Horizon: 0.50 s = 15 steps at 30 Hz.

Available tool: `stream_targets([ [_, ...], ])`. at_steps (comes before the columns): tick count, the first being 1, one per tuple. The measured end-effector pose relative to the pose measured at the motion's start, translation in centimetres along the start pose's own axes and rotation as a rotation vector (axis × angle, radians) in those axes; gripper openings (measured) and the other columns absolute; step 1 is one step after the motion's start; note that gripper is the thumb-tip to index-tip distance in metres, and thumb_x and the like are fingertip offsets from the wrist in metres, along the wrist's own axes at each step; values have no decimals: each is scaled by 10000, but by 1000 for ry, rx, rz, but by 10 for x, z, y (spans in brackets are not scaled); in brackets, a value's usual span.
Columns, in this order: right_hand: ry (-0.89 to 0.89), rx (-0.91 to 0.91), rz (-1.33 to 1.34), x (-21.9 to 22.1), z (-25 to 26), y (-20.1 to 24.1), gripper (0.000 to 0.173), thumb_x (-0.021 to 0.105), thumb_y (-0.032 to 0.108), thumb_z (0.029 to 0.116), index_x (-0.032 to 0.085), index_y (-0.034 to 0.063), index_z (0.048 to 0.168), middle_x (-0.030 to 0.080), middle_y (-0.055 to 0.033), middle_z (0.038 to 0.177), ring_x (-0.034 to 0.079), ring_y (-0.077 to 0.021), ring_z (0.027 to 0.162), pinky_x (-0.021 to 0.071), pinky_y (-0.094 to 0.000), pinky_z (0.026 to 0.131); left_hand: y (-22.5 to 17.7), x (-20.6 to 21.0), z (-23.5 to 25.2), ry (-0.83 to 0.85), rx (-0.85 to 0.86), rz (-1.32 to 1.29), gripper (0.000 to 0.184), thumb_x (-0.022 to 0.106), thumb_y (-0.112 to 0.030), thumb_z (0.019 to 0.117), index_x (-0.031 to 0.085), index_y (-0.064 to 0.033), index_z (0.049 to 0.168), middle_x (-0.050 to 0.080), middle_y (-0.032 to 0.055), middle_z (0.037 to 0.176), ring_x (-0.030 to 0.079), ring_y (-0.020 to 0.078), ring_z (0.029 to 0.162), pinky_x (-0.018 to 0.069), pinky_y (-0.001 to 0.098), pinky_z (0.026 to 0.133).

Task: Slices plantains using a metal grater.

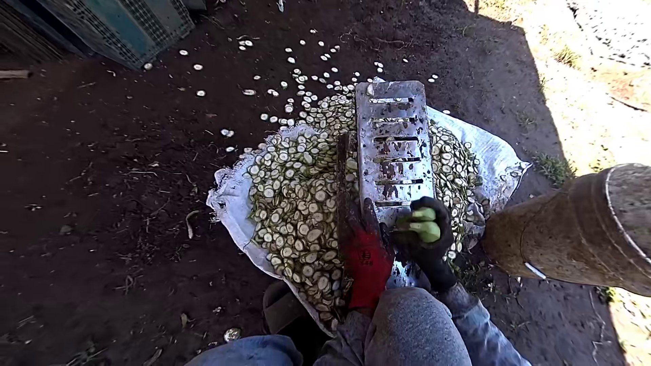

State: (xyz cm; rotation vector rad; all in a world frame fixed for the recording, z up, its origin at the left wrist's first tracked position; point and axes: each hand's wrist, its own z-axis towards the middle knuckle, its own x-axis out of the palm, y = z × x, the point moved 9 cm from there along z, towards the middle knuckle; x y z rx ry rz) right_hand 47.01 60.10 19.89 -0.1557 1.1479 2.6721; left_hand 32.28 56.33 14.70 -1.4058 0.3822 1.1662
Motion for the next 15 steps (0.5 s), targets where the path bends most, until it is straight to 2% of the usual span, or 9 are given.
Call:
stream_targets([
  [2, 91, 90, -115, 35, 65, -25, 582, 752, 47, 785, 547, -75, 1315, 642, -204, 1231, 637, -227, 1115, 531, -356, 989, 0, 1, -1, -11, -4, -5, 556, 557, -274, 981, 512, -119, 1513, 445, 274, 1541, 596, 444, 1247, 540, 526, 929],
  [3, 148, 163, -179, 50, 92, -31, 593, 709, -9, 828, 501, -76, 1379, 593, -239, 1327, 596, -279, 1206, 489, -387, 1044, 0, 2, -2, 0, -10, 1, 563, 546, -281, 989, 494, -130, 1529, 436, 265, 1552, 594, 442, 1249, 536, 527, 923],
  [4, 168, 190, -227, 61, 115, -39, 580, 696, -17, 860, 494, -62, 1402, 582, -243, 1355, 582, -297, 1234, 476, -406, 1058, 0, 1, 0, 7, -17, 1, 567, 537, -284, 994, 481, -135, 1539, 431, 251, 1563, 586, 443, 1267, 537, 535, 929],
  [5, 88, 82, -230, 66, 127, -53, 577, 711, 9, 799, 555, -67, 1349, 632, -245, 1278, 621, -319, 1171, 507, -431, 1013, 3, 1, 3, 13, -23, 4, 576, 532, -287, 993, 472, -138, 1546, 429, 243, 1570, 580, 442, 1276, 535, 538, 934],
  [6, 40, 0, -225, 68, 130, -61, 580, 738, 57, 776, 584, -63, 1323, 653, -243, 1236, 634, -329, 1138, 515, -448, 994, 5, 2, 3, 37, -36, 4, 585, 535, -283, 993, 458, -142, 1556, 421, 238, 1577, 565, 443, 1296, 527, 539, 957],
  [9, 105, -29, -383, 61, 135, -53, 732, 840, 261, 767, 554, 18, 1395, 615, -204, 1331, 572, -343, 1262, 452, -491, 1092, 5, 7, 2, 84, -57, 1, 609, 569, -283, 985, 439, -160, 1567, 409, 260, 1573, 556, 453, 1298, 522, 545, 969],
  [11, 154, -26, -504, 70, 146, -36, 804, 838, 304, 765, 508, 54, 1454, 575, -205, 1396, 533, -372, 1318, 436, -527, 1109, 7, 8, 4, 92, -52, 17, 641, 583, -288, 974, 409, -183, 1582, 378, 247, 1590, 550, 436, 1295, 528, 534, 941],
  [13, 237, 75, -634, 86, 152, -32, 603, 775, 199, 799, 606, 90, 1368, 639, -187, 1290, 602, -376, 1217, 493, -551, 998, 7, 11, 3, 87, -35, 22, 630, 562, -301, 982, 409, -187, 1582, 374, 232, 1597, 571, 427, 1264, 544, 521, 905],
  [15, 276, 139, -682, 87, 149, -32, 451, 728, 119, 808, 664, 54, 1249, 642, -208, 1173, 623, -396, 1118, 513, -566, 896, 7, 10, 3, 70, -27, -21, 607, 555, -289, 995, 422, -179, 1577, 377, 231, 1601, 564, 428, 1291, 538, 527, 944],
])
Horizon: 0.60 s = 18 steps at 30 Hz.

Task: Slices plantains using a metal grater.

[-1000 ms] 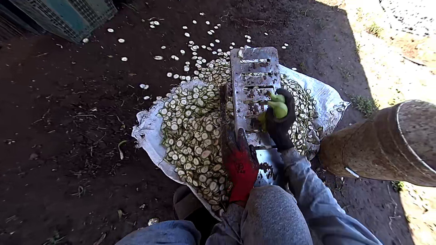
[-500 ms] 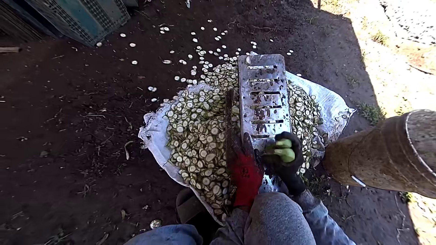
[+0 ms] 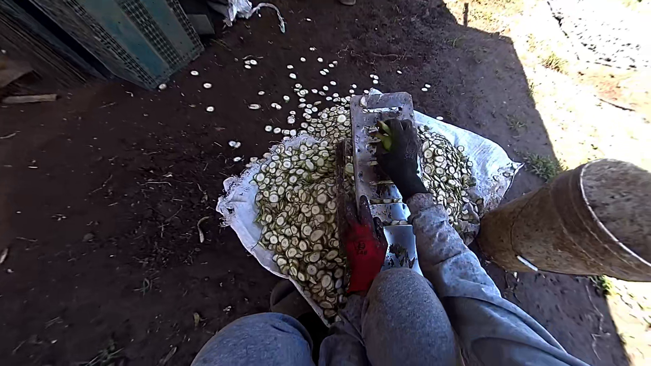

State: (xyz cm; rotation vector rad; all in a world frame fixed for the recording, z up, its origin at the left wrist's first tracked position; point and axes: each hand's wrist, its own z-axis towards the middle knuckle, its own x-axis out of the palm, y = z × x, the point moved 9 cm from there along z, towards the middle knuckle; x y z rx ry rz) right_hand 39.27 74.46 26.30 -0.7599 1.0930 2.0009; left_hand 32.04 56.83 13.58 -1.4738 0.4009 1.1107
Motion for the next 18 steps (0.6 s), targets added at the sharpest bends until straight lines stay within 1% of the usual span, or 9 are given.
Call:
stream_targets([
  [2, -23, -31, 114, -14, -38, 1, 390, 722, 69, 807, 653, 17, 1188, 625, -221, 1151, 623, -396, 1086, 531, -556, 863, 4, -3, 0, -13, 4, -26, 611, 557, -290, 995, 415, -167, 1576, 371, 202, 1611, 551, 411, 1310, 537, 523, 952],
  [4, -69, -104, 215, -40, -111, -1, 349, 717, 90, 814, 670, 35, 1156, 657, -181, 1151, 637, -349, 1098, 552, -508, 901, 5, -5, -2, -40, 7, -53, 595, 565, -262, 995, 437, -111, 1556, 386, 192, 1613, 556, 404, 1316, 536, 520, 965],
  [5, -112, -139, 244, -55, -149, -3, 319, 701, 150, 819, 687, 64, 1126, 692, -139, 1124, 654, -290, 1086, 556, -436, 916, 2, -7, -3, -70, 18, -57, 581, 571, -244, 987, 470, -73, 1533, 418, 213, 1590, 570, 416, 1308, 538, 519, 970],
  [7, -156, -191, 291, -70, -194, -3, 259, 662, 310, 914, 659, 136, 1106, 697, -64, 1081, 644, -160, 1086, 517, -273, 969, -3, -11, -2, -102, 38, -39, 567, 546, -235, 986, 486, -37, 1513, 439, 252, 1563, 572, 438, 1302, 534, 524, 977],
  [9, -206, -207, 296, -66, -177, -8, 230, 671, 266, 893, 675, 114, 1067, 707, -82, 1053, 657, -173, 1051, 528, -271, 935, -7, -11, -3, -113, 56, -34, 559, 553, -214, 975, 502, -35, 1502, 455, 289, 1532, 573, 472, 1283, 533, 542, 966],
  [11, -206, -197, 270, -44, -115, -20, 285, 724, 103, 783, 714, 13, 1053, 706, -188, 1061, 678, -330, 1018, 564, -444, 854, -8, -8, -5, -104, 64, -53, 571, 548, -214, 970, 493, -40, 1510, 457, 287, 1530, 576, 468, 1277, 528, 554, 962],
  [13, -150, -211, 202, -14, -33, -30, 363, 736, 43, 789, 701, -21, 1145, 682, -241, 1134, 656, -416, 1087, 547, -544, 890, -4, -4, -5, -72, 47, -72, 579, 543, -224, 984, 458, -73, 1537, 414, 248, 1574, 549, 428, 1322, 514, 546, 997],
  [16, -116, -184, 151, 10, 45, -33, 444, 717, 45, 816, 671, 0, 1255, 667, -220, 1223, 637, -385, 1166, 524, -523, 977, 0, -7, -1, -101, 58, -40, 577, 536, -254, 987, 466, -88, 1536, 442, 236, 1560, 575, 406, 1303, 537, 516, 973],
  [18, -120, -176, 177, 4, 23, -32, 458, 737, 51, 796, 671, 15, 1247, 667, -204, 1206, 639, -369, 1152, 530, -516, 969, 0, -9, -3, -93, 57, -48, 581, 546, -240, 988, 456, -87, 1541, 452, 236, 1553, 586, 406, 1290, 547, 507, 958],
])
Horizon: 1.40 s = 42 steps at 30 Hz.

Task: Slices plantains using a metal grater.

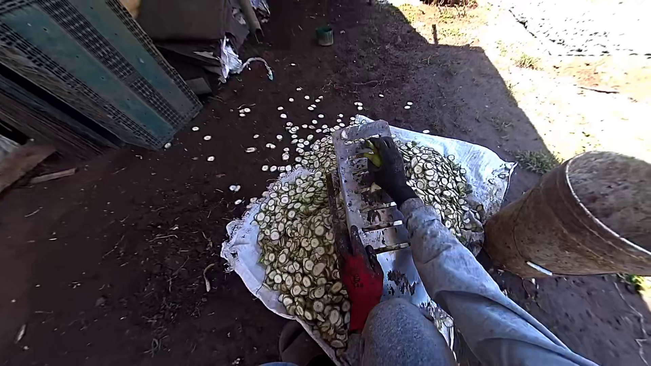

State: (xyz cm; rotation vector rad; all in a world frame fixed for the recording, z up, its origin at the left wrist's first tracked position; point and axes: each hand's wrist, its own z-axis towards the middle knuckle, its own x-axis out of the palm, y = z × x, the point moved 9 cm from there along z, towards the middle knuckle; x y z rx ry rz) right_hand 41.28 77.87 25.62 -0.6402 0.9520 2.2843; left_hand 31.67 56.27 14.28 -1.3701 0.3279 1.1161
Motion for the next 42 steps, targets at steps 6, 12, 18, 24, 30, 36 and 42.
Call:
stream_targets([
  [6, -111, -40, 230, -70, -200, 71, 303, 666, 349, 923, 583, 137, 1123, 671, -45, 1055, 654, -133, 1034, 542, -267, 930, 0, -5, -1, 19, -75, -59, 599, 514, -248, 991, 443, 2, 1530, 479, 278, 1520, 562, 453, 1308, 507, 548, 1012],
  [12, 12, 96, 144, 17, -32, 9, 395, 734, 67, 798, 632, -76, 1152, 659, -257, 1095, 667, -386, 1000, 548, -526, 864, -1, 2, -1, -7, -22, -94, 553, 517, -192, 960, 512, -20, 1485, 438, 238, 1569, 519, 419, 1369, 488, 518, 1057],
  [18, 17, 143, 44, 41, 35, -13, 435, 713, 103, 853, 602, -27, 1253, 637, -239, 1202, 628, -394, 1137, 515, -555, 953, -1, -3, 4, -6, 6, -122, 559, 505, -190, 978, 478, -27, 1512, 458, 246, 1546, 525, 404, 1365, 492, 498, 1062],
  [24, -74, 97, 221, -72, -201, 49, 263, 684, 351, 904, 588, 145, 1038, 662, -34, 1073, 631, -138, 1082, 522, -297, 956, 1, -5, 1, -26, 3, -166, 599, 478, -228, 968, 458, 36, 1506, 457, 264, 1543, 495, 418, 1390, 454, 511, 1100],
  [30, 90, 136, 73, -3, -73, 6, 349, 750, 159, 816, 673, -28, 1100, 662, -234, 1129, 601, -429, 1137, 442, -608, 1006, 0, 0, 2, 8, -22, -161, 599, 511, -180, 962, 442, 9, 1527, 438, 258, 1559, 505, 434, 1375, 475, 530, 1069],
  [36, 187, 270, -196, 59, 76, -39, 529, 697, 304, 920, 580, 38, 1362, 608, -222, 1338, 529, -411, 1302, 372, -577, 1119, 1, 2, 4, 18, 20, -102, 582, 490, -207, 977, 451, -37, 1533, 432, 227, 1571, 515, 384, 1374, 482, 483, 1070],
  [42, 63, 129, 18, -46, -144, 26, 345, 738, 329, 819, 687, 51, 1017, 688, -158, 1054, 638, -346, 1065, 490, -541, 949, -6, -6, 2, -1, 28, -143, 570, 503, -188, 971, 473, -2, 1509, 457, 270, 1539, 508, 441, 1370, 469, 533, 1074],
])
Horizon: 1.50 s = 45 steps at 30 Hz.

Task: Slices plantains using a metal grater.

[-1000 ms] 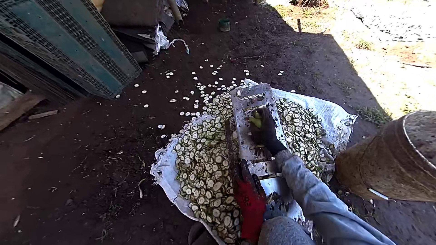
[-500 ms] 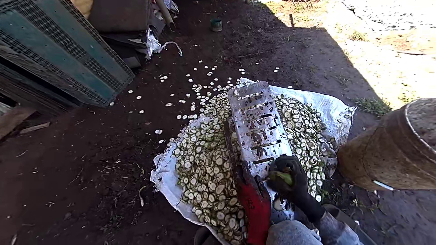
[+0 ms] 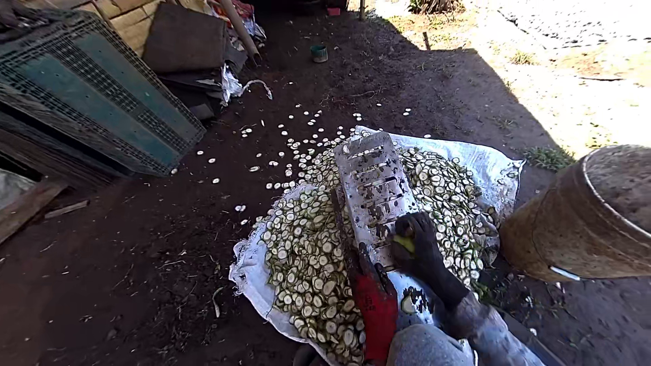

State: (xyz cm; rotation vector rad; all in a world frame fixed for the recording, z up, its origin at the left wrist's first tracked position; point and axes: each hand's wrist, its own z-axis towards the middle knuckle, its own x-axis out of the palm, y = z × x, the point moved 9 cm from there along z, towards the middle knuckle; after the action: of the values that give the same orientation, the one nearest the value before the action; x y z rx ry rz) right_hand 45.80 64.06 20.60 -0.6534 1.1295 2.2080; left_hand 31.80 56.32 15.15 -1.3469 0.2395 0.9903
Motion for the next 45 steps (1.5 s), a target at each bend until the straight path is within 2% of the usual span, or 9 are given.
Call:
stream_targets([
  [4, -27, -101, 35, -16, -66, 17, 307, 618, 479, 922, 582, 183, 994, 661, -34, 1015, 619, -188, 1030, 473, -366, 952, -2, 0, 1, -6, -17, 43, 566, 488, -218, 976, 488, -12, 1503, 436, 281, 1552, 511, 460, 1362, 483, 539, 1052],
  [8, 59, -161, -129, 44, 76, -5, 451, 735, 333, 839, 687, 25, 1165, 686, -165, 1237, 561, -409, 1284, 320, -629, 1134, 4, 4, 4, 3, -9, 35, 563, 495, -183, 962, 495, -35, 1506, 445, 285, 1540, 506, 458, 1363, 479, 530, 1059],
  [13, 92, -43, -231, 101, 227, -45, 601, 673, 364, 936, 539, 35, 1420, 578, -165, 1447, 468, -331, 1421, 188, -578, 1228, 5, 2, 9, 48, -19, 71, 594, 521, -161, 958, 453, -78, 1543, 438, 259, 1549, 512, 413, 1366, 497, 498, 1047],
  [17, 79, -52, -94, 68, 134, -16, 498, 722, 251, 892, 615, 26, 1323, 675, -150, 1291, 583, -319, 1299, 212, -584, 1228, 3, 0, 8, 32, -5, 50, 574, 523, -150, 959, 478, -68, 1525, 438, 262, 1553, 514, 415, 1368, 492, 507, 1054],
  [22, -8, -91, -55, -13, -76, 16, 337, 558, 500, 967, 611, 203, 1117, 660, -36, 1359, 462, -252, 1442, 185, -610, 1234, 3, 1, 5, -7, 2, 51, 549, 519, -177, 967, 503, -36, 1498, 452, 290, 1532, 514, 446, 1361, 482, 521, 1064],
  [26, 112, -104, -137, 11, -7, 6, 425, 571, 408, 966, 670, 157, 1293, 566, -96, 1497, 320, -406, 1514, 87, -737, 1182, 0, 5, 2, 7, -7, 48, 560, 524, -155, 958, 498, -30, 1503, 444, 296, 1535, 501, 457, 1371, 473, 536, 1072],
  [33, 197, 50, -178, 95, 188, -39, 525, 567, 329, 1021, 503, 167, 1516, 424, -62, 1618, 195, -305, 1574, -39, -673, 1224, 4, 5, 5, 22, 7, 66, 580, 506, -154, 972, 449, -62, 1542, 427, 284, 1549, 518, 425, 1359, 493, 488, 1052],
  [41, 12, -25, -179, -9, -78, 7, 519, 434, 492, 997, 598, 222, 1409, 573, -84, 1491, 349, -371, 1507, 130, -696, 1210, 2, 3, 5, 14, -7, 89, 570, 510, -181, 963, 485, -36, 1514, 450, 290, 1534, 523, 445, 1351, 483, 516, 1058],
  [45, 116, 16, -259, 11, -19, -5, 542, 526, 434, 984, 576, 193, 1467, 455, -128, 1588, 255, -445, 1531, 86, -749, 1180, 0, 6, 3, -2, -3, 94, 568, 528, -156, 960, 488, -34, 1513, 453, 304, 1525, 530, 465, 1337, 488, 532, 1045],
])
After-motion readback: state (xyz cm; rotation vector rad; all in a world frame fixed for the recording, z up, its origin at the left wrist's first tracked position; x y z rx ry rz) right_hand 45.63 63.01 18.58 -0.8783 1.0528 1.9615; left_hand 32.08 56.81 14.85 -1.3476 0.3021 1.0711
